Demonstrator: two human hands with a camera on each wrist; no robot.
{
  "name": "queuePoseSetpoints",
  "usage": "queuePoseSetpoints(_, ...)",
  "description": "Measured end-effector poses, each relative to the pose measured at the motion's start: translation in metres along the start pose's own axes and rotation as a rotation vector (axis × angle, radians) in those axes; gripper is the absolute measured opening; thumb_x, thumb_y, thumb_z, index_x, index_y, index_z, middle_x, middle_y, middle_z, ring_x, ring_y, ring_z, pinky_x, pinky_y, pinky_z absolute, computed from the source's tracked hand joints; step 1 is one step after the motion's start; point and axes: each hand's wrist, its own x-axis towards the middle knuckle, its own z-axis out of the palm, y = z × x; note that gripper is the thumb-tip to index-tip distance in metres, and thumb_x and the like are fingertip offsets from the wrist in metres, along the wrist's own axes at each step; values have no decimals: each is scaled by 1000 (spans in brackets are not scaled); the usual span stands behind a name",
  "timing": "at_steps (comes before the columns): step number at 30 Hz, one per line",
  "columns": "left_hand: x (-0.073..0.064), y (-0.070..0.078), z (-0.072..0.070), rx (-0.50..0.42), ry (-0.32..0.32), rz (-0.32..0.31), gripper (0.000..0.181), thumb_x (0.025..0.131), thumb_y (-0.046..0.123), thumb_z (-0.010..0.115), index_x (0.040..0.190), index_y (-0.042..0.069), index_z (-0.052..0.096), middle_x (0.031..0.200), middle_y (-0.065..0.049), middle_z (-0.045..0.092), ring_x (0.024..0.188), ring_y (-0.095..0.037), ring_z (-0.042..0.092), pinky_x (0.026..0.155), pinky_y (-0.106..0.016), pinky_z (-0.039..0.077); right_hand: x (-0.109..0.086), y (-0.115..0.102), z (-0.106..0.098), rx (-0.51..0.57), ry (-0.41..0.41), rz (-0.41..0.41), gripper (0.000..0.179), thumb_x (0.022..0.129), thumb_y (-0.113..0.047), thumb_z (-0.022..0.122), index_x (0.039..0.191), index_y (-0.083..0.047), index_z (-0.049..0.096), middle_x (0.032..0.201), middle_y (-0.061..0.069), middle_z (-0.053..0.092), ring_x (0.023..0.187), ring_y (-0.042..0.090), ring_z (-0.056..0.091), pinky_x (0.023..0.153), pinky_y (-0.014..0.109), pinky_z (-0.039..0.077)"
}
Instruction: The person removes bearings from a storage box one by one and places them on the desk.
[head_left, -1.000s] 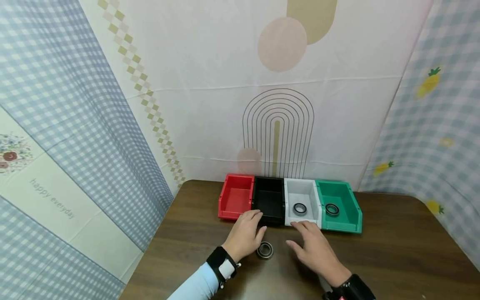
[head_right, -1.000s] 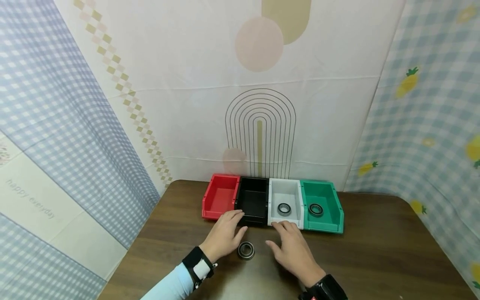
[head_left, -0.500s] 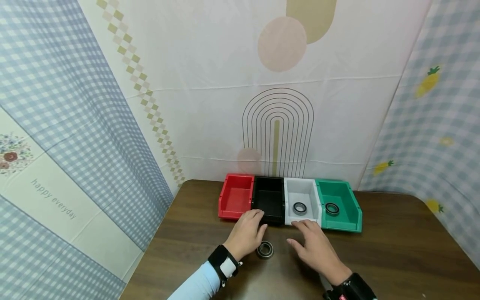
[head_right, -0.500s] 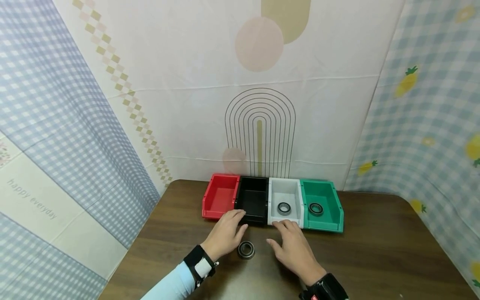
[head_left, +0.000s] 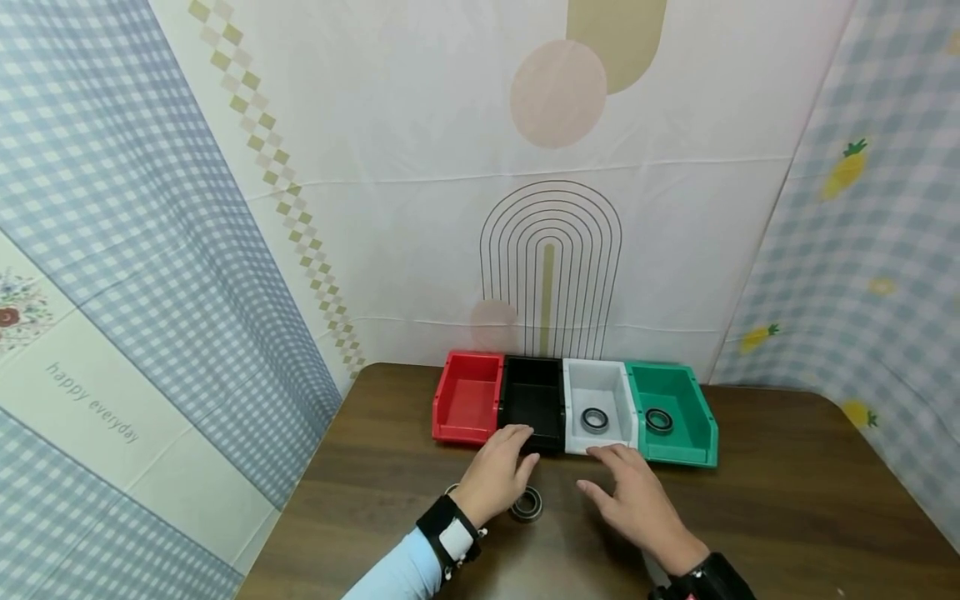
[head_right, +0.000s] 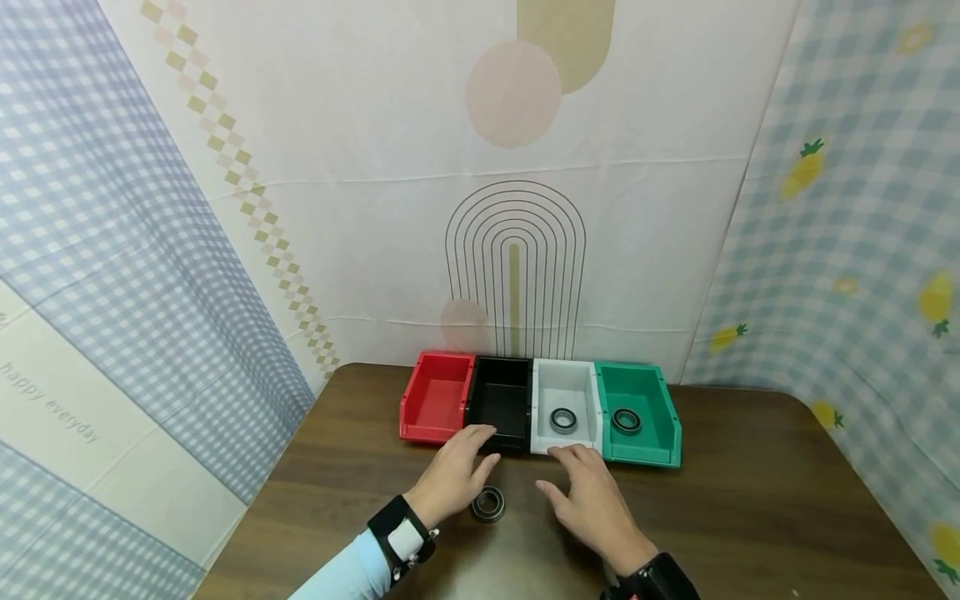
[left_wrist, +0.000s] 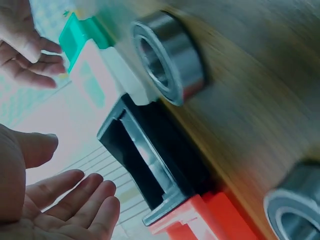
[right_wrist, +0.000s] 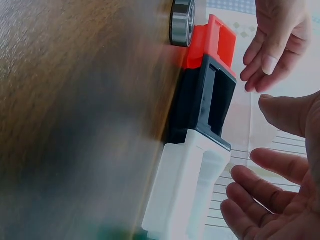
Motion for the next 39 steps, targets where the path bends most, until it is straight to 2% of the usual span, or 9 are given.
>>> queuePoseSetpoints(10, 10, 13, 2, -84, -25, -18, 49, 106, 26, 67, 150, 7, 59, 152, -11, 63, 139, -24, 63, 116, -44, 54, -1, 3, 1, 11, -17, -3, 47, 94, -31, 83, 134, -8, 72, 127, 11, 72, 124, 34, 64, 102, 57, 57)
queuePoseSetpoints(14, 18, 19, 7, -82, -25, 3, 48, 107, 27, 66, 149, 4, 59, 152, -12, 63, 139, -25, 63, 117, -44, 54, -2, 5, 1, 12, -2, -15, 46, 94, -30, 83, 132, -7, 72, 126, 10, 72, 124, 34, 64, 101, 57, 57)
queuePoseSetpoints(19, 32, 24, 18, -62, 12, 35, 47, 107, 24, 65, 149, 2, 59, 152, -13, 63, 139, -25, 64, 116, -43, 54, -3, 9, 2, 13, -10, -9, 46, 94, -30, 83, 132, -7, 72, 125, 10, 72, 123, 34, 64, 100, 57, 57)
queuePoseSetpoints(25, 51, 22, 33, -92, 67, 22, 44, 107, 13, 64, 148, -1, 59, 155, -17, 60, 141, -29, 62, 116, -44, 54, -2, 10, -2, 12, -21, 1, 46, 94, -31, 83, 132, -7, 73, 125, 10, 72, 122, 33, 64, 101, 57, 57)
queuePoseSetpoints(30, 63, 21, 39, -67, 73, 2, 43, 105, 11, 65, 146, -1, 61, 153, -17, 62, 140, -30, 63, 116, -43, 54, -3, 13, -4, 18, -25, -1, 45, 94, -32, 83, 131, -7, 73, 125, 9, 72, 123, 33, 64, 103, 58, 56)
queuePoseSetpoints(36, 83, 25, 37, -26, 66, -2, 43, 103, 13, 69, 143, -1, 64, 149, -17, 64, 136, -29, 65, 115, -41, 55, -4, 16, -4, 20, -21, -2, 44, 94, -31, 82, 130, -7, 73, 125, 9, 72, 123, 34, 64, 103, 59, 55)
queuePoseSetpoints(39, 94, 27, 38, 44, 51, -3, 41, 104, 17, 69, 141, 0, 66, 148, -13, 66, 135, -26, 66, 114, -37, 56, -5, 16, -5, 21, -20, -8, 45, 94, -31, 82, 130, -6, 73, 125, 10, 72, 122, 33, 64, 102, 58, 56)
